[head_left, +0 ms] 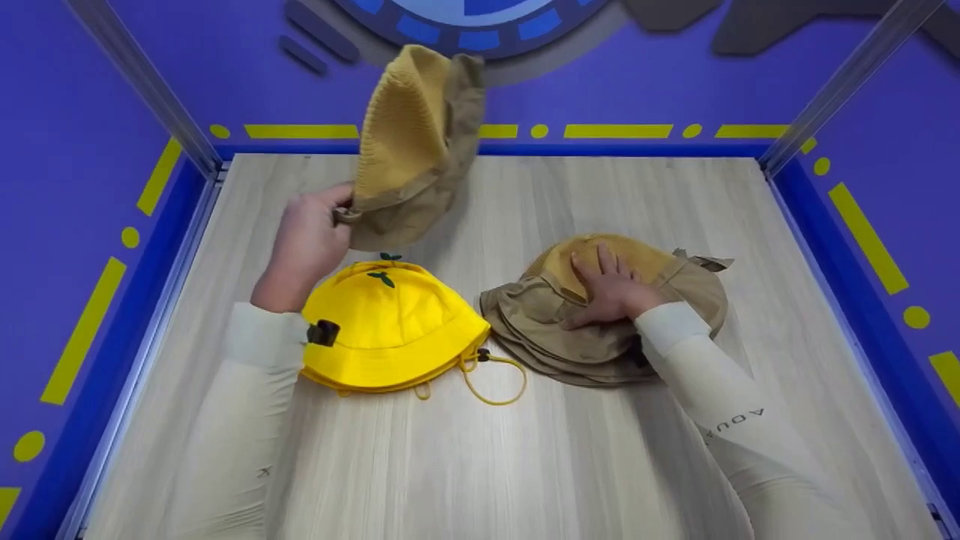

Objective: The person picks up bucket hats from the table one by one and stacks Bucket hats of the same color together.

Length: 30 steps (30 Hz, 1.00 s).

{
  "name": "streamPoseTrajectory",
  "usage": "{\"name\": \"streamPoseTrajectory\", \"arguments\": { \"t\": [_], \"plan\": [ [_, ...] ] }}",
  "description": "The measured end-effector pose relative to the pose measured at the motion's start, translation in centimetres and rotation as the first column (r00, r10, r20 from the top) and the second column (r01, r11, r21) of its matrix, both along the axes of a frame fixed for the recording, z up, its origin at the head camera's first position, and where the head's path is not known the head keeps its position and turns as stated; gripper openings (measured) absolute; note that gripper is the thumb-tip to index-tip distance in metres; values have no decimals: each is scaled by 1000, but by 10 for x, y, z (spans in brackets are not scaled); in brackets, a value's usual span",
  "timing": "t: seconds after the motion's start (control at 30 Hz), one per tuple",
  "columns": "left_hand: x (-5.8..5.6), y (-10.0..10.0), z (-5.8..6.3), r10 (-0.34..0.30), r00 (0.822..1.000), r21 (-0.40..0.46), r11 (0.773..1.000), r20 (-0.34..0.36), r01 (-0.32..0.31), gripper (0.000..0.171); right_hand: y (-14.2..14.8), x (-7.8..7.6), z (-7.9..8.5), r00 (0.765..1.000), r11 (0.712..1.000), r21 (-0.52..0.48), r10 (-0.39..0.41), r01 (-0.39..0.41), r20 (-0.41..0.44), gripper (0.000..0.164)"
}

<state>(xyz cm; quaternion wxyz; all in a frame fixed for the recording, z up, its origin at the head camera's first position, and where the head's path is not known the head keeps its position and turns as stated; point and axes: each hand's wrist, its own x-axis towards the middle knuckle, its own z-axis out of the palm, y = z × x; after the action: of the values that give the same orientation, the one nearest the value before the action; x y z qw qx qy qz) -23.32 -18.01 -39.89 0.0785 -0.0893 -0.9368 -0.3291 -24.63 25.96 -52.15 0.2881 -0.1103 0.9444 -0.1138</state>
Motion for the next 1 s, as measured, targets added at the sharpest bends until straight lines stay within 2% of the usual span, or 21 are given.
{"name": "streamPoseTrajectory", "arguments": {
  "t": [0.1,0.2,0.33,0.43,0.5,0.6,0.67,0.73,0.8,0.83,0.9,1.0],
  "plan": [
    [9,14,2,-79,997,8,997,-14,79,41,2,0,3,1000,1000,-9,-8,8,-5,123],
    [18,27,5,-127,992,-8,992,-9,127,39,5,-1,7,1000,999,-35,-16,16,-7,124],
    [26,42,9,-180,984,-48,983,-6,179,40,13,-3,16,999,991,-132,-39,37,-18,121],
    [30,50,10,-225,974,-67,972,-16,223,42,20,-6,27,998,971,-234,-57,46,-41,117],
    [33,55,11,-250,968,-68,966,-25,248,43,26,-8,38,993,956,-288,-82,54,-85,116],
    [38,61,11,-278,959,-81,959,-59,273,43,35,-9,58,975,916,-388,-168,99,-147,116],
    [41,64,12,-300,950,-85,952,-88,293,45,39,-9,72,948,867,-484,-242,115,-207,115],
    [44,67,13,-328,937,-88,943,-116,320,49,43,-9,85,911,798,-597,-304,84,-278,113],
    [46,69,14,-360,923,-92,932,-138,350,54,44,-9,97,863,740,-673,-338,-2,-374,110],
    [47,70,15,-376,916,-92,926,-143,366,57,44,-9,103,838,724,-688,-343,-52,-424,109],
    [49,72,16,-406,902,-101,913,-149,395,60,42,-10,112,785,718,-679,-327,-156,-526,105],
    [51,74,16,-453,879,-107,891,-148,441,64,39,-11,125,732,735,-625,-271,-262,-625,104]
  ]
}}
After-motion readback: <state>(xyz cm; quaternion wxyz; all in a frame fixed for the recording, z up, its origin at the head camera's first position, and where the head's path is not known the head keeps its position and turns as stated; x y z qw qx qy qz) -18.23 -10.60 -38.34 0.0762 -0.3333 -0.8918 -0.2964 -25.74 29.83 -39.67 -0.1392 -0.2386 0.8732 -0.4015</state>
